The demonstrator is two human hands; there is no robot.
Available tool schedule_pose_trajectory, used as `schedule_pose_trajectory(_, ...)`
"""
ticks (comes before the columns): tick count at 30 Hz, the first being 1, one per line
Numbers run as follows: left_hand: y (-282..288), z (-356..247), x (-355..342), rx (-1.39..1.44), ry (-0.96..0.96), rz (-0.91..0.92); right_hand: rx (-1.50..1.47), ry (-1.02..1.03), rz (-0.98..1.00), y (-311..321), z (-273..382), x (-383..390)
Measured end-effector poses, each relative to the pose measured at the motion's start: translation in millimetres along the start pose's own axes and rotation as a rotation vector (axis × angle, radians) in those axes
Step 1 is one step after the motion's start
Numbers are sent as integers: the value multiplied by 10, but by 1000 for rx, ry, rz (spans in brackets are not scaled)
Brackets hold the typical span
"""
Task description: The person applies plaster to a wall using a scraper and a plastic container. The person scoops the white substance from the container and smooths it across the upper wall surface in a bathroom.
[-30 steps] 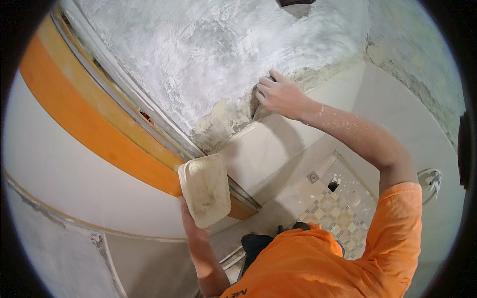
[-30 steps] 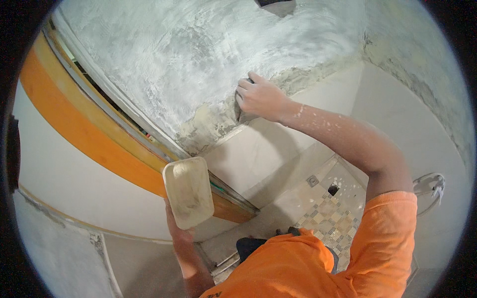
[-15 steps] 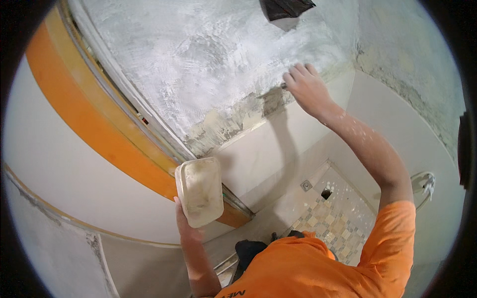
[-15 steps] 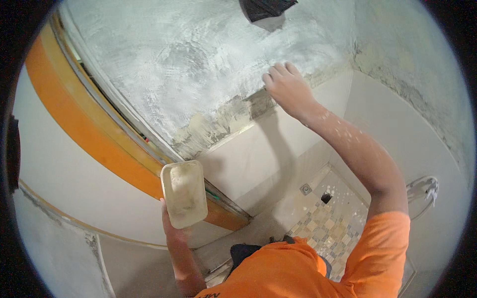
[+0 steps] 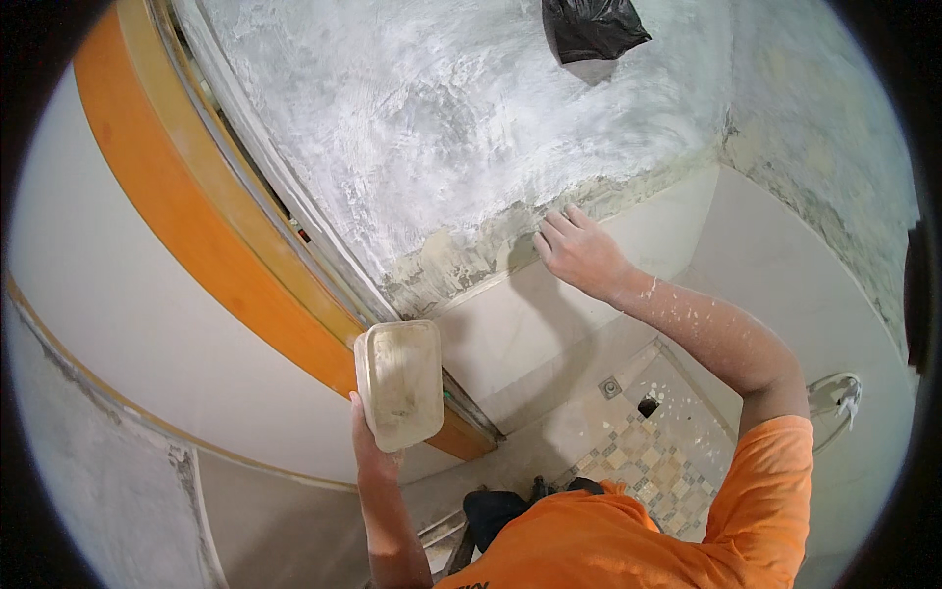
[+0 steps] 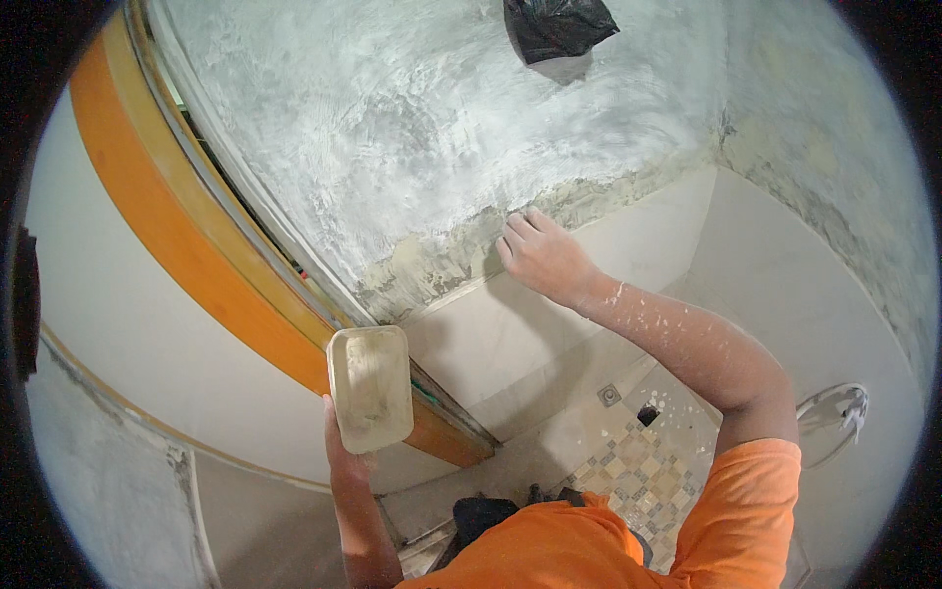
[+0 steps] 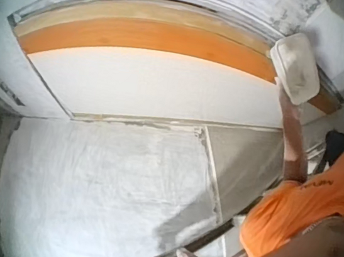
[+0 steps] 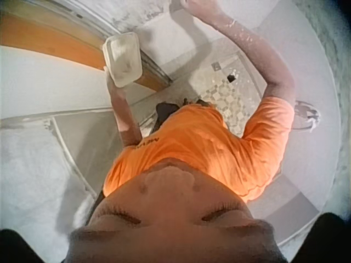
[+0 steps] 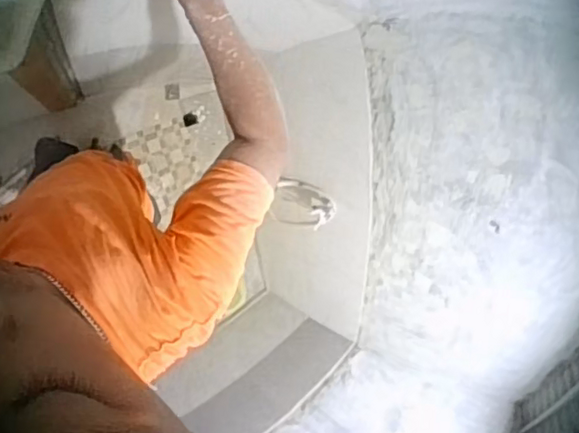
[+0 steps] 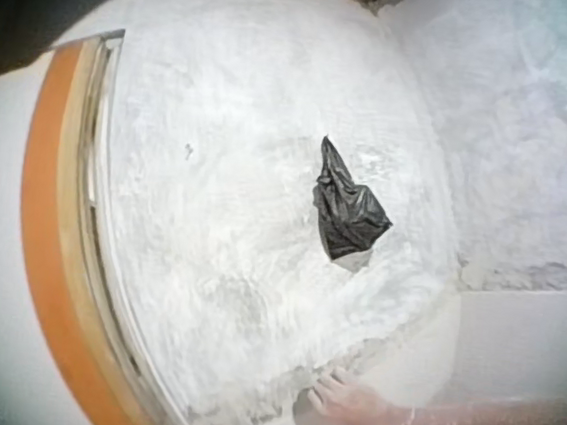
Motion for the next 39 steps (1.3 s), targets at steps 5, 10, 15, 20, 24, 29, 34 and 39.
schedule_pose_trajectory(5, 136, 64, -3, -5, 20, 16, -1, 38, 33, -117, 96, -71)
schedule_pose_trajectory(10, 125, 65, -24, -19, -20, -53, 10, 100, 38, -155, 224, -226)
schedule_pose_trajectory(15, 85, 34, -15, -69, -70, -32, -31, 113, 52, -253, 274, -391)
schedule_pose_trajectory(20, 235, 36, -53, -54, 10, -83, -34, 59, 59, -257, 186, -553)
schedule_pose_trajectory(24, 117, -97, 20, -109, -21, -148, -100, -64, 34, -390, -14, -562)
schedule_pose_trajectory(29, -49, -159, 57, -133, -79, -57, -36, -124, -14, -284, -270, -553)
schedule_pose_trajectory(34, -152, -82, 110, -164, -41, -8, -10, -131, -24, 102, -412, -369)
schedule_pose_trajectory(39, 125, 141, -3, 4, 26, 33, -51, -144, -20, 390, -136, -126)
Point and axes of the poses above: each hand's wrist, its own x-axis away from the middle knuckle, its own y-axis out of the back of the hand, z = x × y, the point moved 8 cm from there along -x, towards the middle knuckle, and after that the axes turned 1 degree about -z, right-handed, at the moved point
